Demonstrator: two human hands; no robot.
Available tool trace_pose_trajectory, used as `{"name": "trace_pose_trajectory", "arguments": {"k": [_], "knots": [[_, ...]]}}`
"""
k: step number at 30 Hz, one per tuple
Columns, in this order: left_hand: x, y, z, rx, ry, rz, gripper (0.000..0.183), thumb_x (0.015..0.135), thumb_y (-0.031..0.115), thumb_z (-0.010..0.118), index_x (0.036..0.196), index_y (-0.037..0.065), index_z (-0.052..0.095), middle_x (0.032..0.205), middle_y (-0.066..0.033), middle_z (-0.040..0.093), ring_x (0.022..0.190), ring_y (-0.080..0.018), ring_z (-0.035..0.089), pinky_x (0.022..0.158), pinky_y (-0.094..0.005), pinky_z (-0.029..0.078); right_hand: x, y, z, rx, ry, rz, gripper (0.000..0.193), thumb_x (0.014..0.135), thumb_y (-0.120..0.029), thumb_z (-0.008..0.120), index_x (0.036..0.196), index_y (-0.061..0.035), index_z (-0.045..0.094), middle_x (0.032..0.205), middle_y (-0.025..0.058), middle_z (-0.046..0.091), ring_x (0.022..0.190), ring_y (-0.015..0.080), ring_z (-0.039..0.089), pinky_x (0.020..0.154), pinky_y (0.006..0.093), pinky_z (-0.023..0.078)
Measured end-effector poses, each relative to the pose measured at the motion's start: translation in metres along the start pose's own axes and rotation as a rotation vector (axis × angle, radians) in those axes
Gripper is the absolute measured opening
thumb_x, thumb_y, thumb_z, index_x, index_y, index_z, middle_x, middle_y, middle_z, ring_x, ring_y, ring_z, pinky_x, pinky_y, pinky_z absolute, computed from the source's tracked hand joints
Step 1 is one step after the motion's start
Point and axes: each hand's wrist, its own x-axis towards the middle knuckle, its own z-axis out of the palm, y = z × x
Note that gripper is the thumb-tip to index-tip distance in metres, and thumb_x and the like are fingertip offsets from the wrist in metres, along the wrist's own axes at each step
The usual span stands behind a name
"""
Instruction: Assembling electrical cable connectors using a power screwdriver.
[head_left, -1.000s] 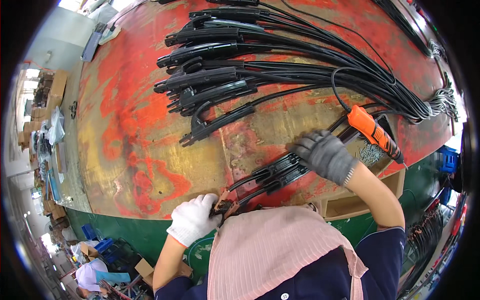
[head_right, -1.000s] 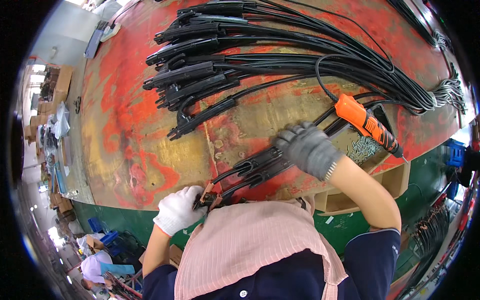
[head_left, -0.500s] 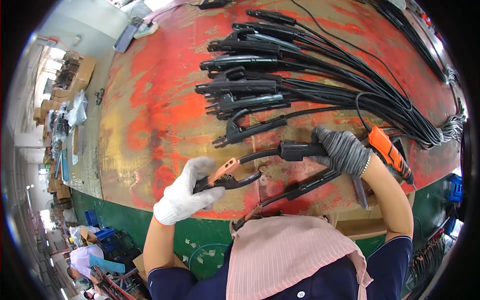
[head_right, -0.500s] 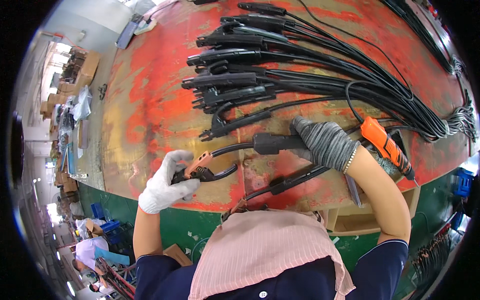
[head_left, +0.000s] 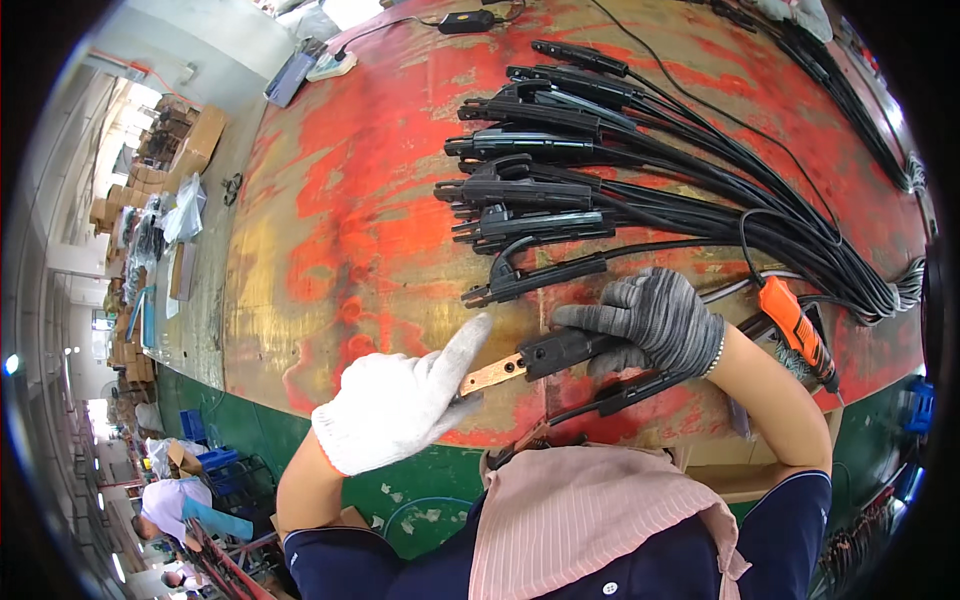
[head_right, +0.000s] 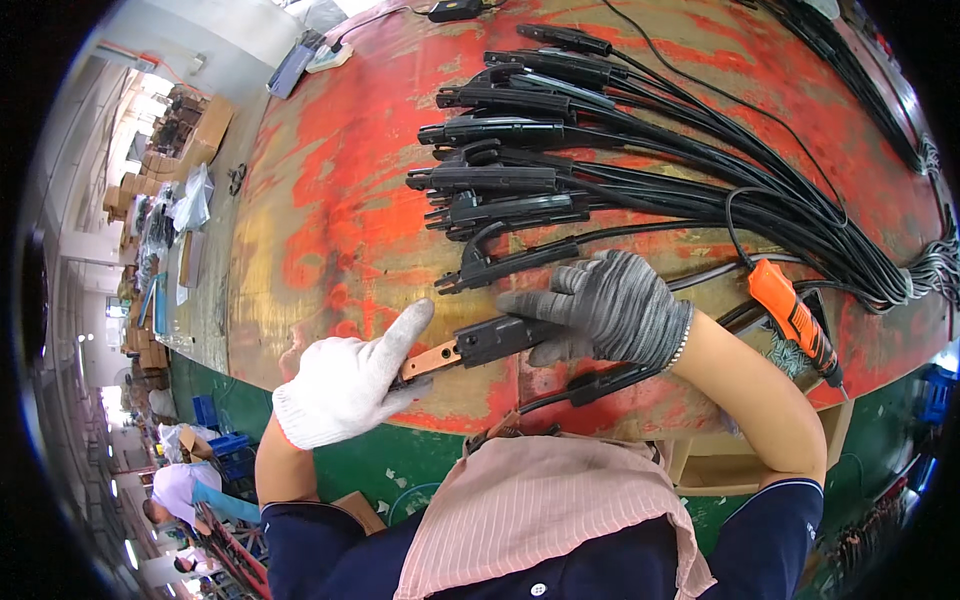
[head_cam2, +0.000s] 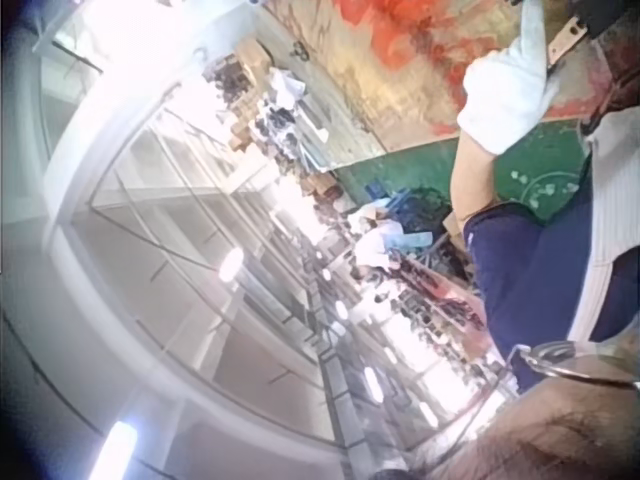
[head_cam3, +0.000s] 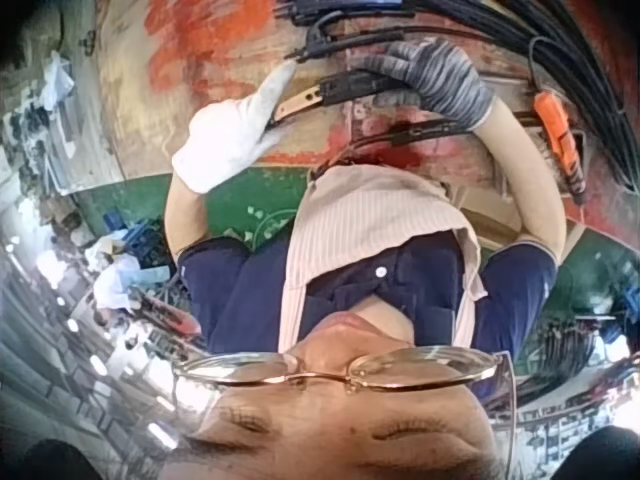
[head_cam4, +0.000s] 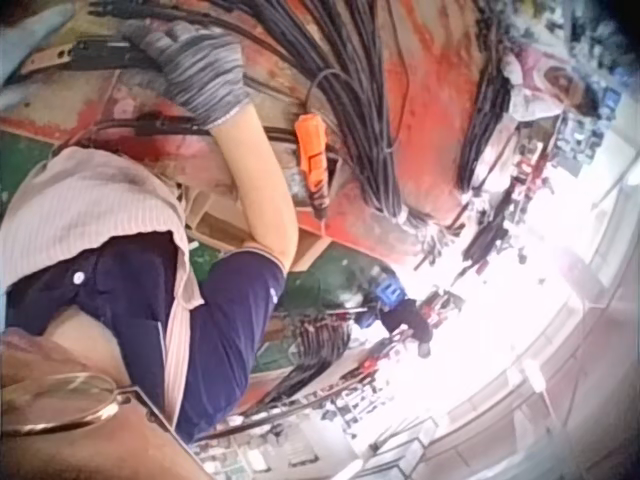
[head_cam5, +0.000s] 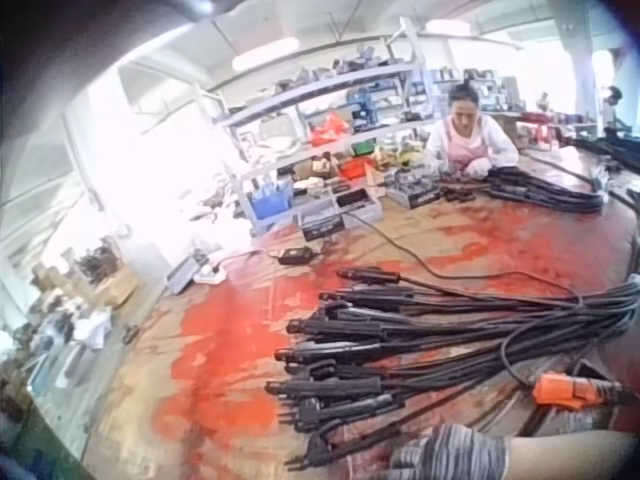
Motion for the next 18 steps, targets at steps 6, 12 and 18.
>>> {"name": "trace_pose_trajectory", "arguments": {"k": [6,12,18], "knots": [[0.008,0.014,-0.006,0.047,0.09,-0.025,0.089,0.076,0.033,0.075,0.146,0.003,0.028,0.068,-0.0069,0.061,0.05,-0.0238,0.06,0.042,-0.0345,0.044,0.014,-0.002,-0.001,-0.096,0.04,-0.097,0.05,0.08,-0.042,0.067,0.126,-0.0249,0.059,0.078,0.006,0.062,0.07,0.0237,0.065,0.058,0.0355,0.051],[0.015,0.031,-0.01,-0.19,0.278,-0.183,0.102,0.067,0.032,0.083,0.147,0.005,0.026,0.069,-0.0067,0.062,0.051,-0.0191,0.06,0.048,-0.0309,0.047,0.038,-0.022,-0.023,-0.231,0.006,-0.117,0.041,0.085,-0.034,0.06,0.125,-0.025,0.059,0.077,0.0045,0.062,0.07,0.0228,0.066,0.058,0.0353,0.052],[0.03,0.039,0.056,-2.246,-0.07,-0.484,0.085,0.088,0.075,0.037,0.142,0.009,0.036,0.086,-0.0046,0.06,0.048,-0.0081,0.038,0.044,-0.0228,0.029,0.03,-0.001,-0.01,-0.364,0.078,-0.266,0.027,0.081,-0.033,0.06,0.108,-0.0287,0.062,0.068,0.0021,0.055,0.06,0.0194,0.058,0.053,0.0346,0.044]]}}
